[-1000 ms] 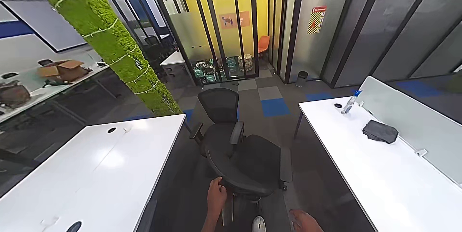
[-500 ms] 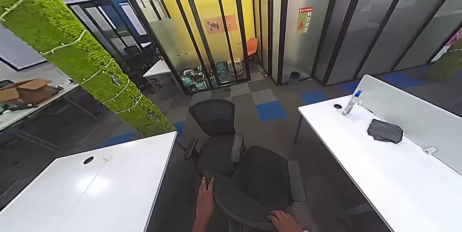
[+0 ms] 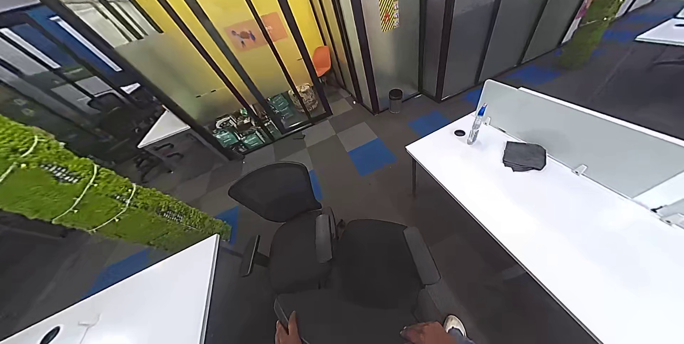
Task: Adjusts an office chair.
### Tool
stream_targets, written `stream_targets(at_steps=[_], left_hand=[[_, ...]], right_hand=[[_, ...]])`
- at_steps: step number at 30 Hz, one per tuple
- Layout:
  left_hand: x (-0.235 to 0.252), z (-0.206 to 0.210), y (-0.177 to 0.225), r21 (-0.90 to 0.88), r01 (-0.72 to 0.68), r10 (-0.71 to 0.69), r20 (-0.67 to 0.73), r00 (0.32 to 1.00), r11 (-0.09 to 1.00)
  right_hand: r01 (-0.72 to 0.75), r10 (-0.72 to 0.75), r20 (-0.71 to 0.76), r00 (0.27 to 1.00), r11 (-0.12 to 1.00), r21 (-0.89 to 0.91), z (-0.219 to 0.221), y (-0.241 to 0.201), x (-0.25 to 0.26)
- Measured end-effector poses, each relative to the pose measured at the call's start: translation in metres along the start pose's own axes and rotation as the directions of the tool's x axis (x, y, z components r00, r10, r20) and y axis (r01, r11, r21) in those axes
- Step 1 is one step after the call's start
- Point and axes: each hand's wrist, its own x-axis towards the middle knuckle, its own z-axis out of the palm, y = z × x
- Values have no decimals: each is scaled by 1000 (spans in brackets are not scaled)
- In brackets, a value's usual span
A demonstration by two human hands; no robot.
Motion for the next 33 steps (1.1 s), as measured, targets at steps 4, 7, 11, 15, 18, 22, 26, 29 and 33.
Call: stream_targets(at_steps=[4,7,11,15,18,22,26,29,33], left_hand=[[-13,2,43,-29,8,-9,-11,1000,1000],[-13,10,74,-30,7,-7,-19,1000,1000],[7,19,116,4,-6,6,-22,1000,1000],[35,22,151,93,-32,33,-6,999,995],[57,20,170,103,-77,75,21,997,992],[87,19,195,106,-149,142,72,987,983],[118,15,209,82,-201,192,105,976,976],[149,10,211,43,-296,289,110,951,954],[204,6,207,32,-458,454,90,886,888]], right_hand=[[-57,57,10,998,998,-5,-31,36,-8],[-90,91,42,995,996,-9,-56,59,-16],[-155,155,-1,988,987,-33,-75,80,-18],[-270,274,28,961,958,-102,-91,75,-4],[-296,304,53,951,947,-121,-100,75,10],[-229,229,5,973,973,-23,-99,95,16],[-38,45,-40,998,984,171,-96,111,25],[33,31,-98,995,810,586,-98,116,32],[-257,645,-273,714,603,755,-93,152,52]])
